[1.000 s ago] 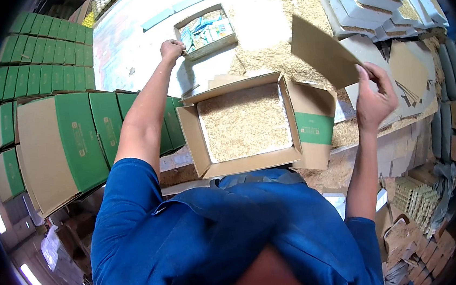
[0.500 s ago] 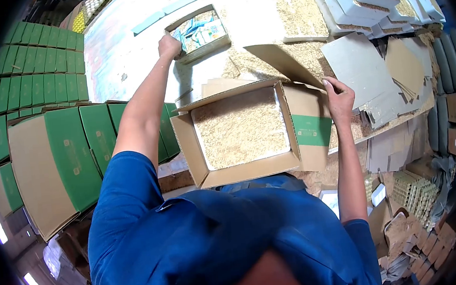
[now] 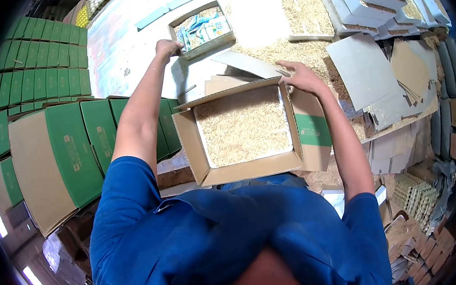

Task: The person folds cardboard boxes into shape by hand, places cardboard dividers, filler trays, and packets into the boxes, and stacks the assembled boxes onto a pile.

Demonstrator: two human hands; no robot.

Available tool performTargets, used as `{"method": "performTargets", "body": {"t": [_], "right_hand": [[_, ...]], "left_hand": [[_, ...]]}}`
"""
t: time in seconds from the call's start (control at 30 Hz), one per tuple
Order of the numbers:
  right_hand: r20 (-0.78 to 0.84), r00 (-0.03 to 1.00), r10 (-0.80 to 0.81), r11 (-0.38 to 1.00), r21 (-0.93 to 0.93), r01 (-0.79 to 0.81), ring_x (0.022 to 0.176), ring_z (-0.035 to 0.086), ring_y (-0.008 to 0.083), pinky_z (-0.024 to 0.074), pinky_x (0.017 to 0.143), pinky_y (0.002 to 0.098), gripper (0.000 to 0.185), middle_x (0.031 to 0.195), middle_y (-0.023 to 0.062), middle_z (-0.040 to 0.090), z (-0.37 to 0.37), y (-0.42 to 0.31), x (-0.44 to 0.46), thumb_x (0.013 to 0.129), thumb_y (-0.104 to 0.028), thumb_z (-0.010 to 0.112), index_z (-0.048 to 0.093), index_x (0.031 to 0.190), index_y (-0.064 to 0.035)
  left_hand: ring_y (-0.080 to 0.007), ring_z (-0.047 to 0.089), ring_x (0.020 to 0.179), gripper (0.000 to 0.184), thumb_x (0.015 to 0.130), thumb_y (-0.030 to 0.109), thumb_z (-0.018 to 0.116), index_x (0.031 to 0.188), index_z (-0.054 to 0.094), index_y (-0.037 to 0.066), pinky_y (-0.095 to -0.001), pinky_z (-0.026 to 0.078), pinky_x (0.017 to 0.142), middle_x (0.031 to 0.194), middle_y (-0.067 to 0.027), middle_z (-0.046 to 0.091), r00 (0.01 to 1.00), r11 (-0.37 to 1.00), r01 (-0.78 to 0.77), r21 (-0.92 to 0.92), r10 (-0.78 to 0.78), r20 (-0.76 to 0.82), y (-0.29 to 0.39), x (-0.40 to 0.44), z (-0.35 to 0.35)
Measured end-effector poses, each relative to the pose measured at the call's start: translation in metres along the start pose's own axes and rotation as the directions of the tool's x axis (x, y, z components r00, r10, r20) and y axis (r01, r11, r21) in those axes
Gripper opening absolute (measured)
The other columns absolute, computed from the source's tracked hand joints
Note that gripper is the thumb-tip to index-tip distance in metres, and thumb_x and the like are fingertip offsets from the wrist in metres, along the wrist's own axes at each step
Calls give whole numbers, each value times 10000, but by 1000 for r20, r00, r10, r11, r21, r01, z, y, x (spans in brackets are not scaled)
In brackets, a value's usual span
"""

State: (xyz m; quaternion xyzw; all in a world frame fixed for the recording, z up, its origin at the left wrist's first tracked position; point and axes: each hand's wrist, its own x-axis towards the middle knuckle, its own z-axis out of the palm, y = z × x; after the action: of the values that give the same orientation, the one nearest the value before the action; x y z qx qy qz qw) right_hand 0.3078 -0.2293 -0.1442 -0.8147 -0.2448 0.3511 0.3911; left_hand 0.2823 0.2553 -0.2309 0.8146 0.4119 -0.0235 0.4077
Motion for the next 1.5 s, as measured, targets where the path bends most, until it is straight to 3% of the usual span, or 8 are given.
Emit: {"method": "performTargets", "body": {"t": [0.23,0.4,0.63,0.87,1.03,1.23,1.33,1.5], "right_hand": [[259,960,106,992,-91,-85,1259,537,316,415,1079,404,756,1375,154,555,10,-3,48,779,-508,739,553,1359,-60],[208,977,39,970,-242,13,1045,662,325,491,955,357,547,1115,228,682,7,-27,49,757,-356,705,674,1166,6],[-121,984,-129,823,-567,38,817,659,388,524,793,441,303,877,230,670,-10,-21,28,775,-81,569,698,1048,-59],[-613,698,-369,921,-142,362,800,648,115,503,729,257,350,863,72,721,-57,-92,-70,746,91,584,707,1060,-2],[-223,870,-440,886,-263,381,839,645,83,513,763,244,382,915,47,728,-89,-189,-137,776,38,689,688,1154,-18],[-281,694,-663,743,-358,565,1083,639,187,514,955,335,472,1111,95,696,-85,-217,-151,831,71,665,588,1288,-20],[-104,743,-661,717,-381,584,983,663,221,535,873,358,432,1045,126,699,-70,-230,-147,825,69,636,600,1248,-13],[341,883,-321,822,-362,439,987,675,289,522,894,369,456,1048,228,688,-8,-204,-79,763,-96,693,631,1204,0]], "left_hand": [[-213,679,686,149,800,25,770,888,700,-73,-332,589,614,802,-155,693,980,966,83,-246,-35,196,12,-17,-17],[-198,679,686,150,834,29,727,937,706,-77,-321,587,630,823,-144,701,980,991,-8,-133,35,196,12,-15,-13],[-179,669,656,171,837,79,715,931,716,-64,-311,535,602,792,-115,695,996,997,-74,16,73,59,0,1,0],[-270,697,854,260,785,173,759,946,733,-30,-360,538,794,945,-190,719,993,990,-49,-133,33,-117,-11,-10,-14],[-227,706,792,213,773,150,736,899,748,-23,-332,559,742,874,-171,728,965,957,-165,-238,107,-238,-4,-34,-17],[-199,708,787,152,782,94,700,862,740,-28,-329,558,754,839,-157,728,959,829,-200,-523,57,-278,26,-100,-30],[-207,705,743,143,765,101,725,848,739,-14,-316,548,735,831,-142,726,851,873,-385,-299,211,-481,27,-105,-16],[-197,702,686,144,839,66,682,920,715,-49,-290,564,665,840,-127,713,962,674,-235,-701,61,-264,34,-144,-16]]}}
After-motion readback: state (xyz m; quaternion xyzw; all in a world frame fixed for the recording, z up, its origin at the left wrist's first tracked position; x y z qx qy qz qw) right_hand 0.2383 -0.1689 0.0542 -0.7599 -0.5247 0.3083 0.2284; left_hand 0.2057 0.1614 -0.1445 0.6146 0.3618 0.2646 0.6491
